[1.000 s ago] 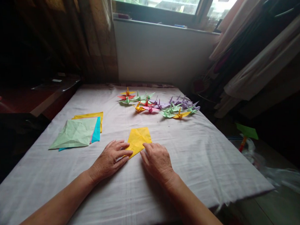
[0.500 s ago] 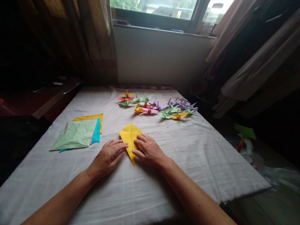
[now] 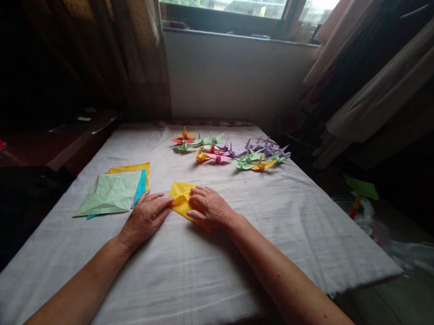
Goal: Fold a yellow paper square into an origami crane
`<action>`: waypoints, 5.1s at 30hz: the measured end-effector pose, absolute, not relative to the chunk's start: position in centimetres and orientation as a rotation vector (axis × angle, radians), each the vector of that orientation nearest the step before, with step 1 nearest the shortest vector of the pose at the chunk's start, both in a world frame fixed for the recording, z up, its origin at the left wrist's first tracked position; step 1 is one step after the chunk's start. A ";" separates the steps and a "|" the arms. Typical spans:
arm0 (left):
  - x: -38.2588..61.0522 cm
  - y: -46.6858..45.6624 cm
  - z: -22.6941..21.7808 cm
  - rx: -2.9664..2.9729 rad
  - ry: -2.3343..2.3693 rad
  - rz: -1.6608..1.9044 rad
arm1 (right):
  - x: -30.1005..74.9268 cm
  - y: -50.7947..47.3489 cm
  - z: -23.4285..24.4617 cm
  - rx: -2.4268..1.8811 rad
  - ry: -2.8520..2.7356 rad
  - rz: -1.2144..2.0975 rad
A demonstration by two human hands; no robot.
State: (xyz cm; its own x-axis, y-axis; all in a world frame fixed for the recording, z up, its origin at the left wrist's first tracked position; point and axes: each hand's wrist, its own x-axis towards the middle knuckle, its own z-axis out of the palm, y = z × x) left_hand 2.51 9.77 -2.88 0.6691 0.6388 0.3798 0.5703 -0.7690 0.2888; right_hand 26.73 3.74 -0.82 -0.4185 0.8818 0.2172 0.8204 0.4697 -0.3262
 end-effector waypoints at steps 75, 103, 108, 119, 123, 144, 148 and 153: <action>2.5 7.2 -1.2 2.938 0.763 0.340 | 26.8 -4.0 -2.2 -1.712 -2.023 -0.259; 5.0 5.6 -2.0 2.956 0.719 0.599 | 26.6 -2.4 -2.5 -1.840 -1.885 -0.015; 5.1 5.2 -2.2 2.915 0.687 0.495 | 26.6 -2.4 -2.4 -1.834 -1.870 0.014; 4.9 5.2 -2.4 2.907 0.672 0.419 | 25.9 -2.2 -2.3 -1.961 -1.840 0.017; 4.9 5.1 -2.5 2.884 0.702 0.403 | 25.8 -2.2 -2.3 -1.962 -1.834 0.014; 4.9 5.4 -2.3 2.864 0.665 0.388 | 27.4 -2.3 -4.3 -2.047 -1.790 -0.046; 3.8 6.1 -1.8 2.892 0.645 0.279 | 28.9 -3.1 -4.8 -2.096 -1.788 -0.039; 1.1 7.9 -1.0 2.953 0.710 0.190 | 28.8 -3.0 -4.7 -2.119 -1.798 -0.037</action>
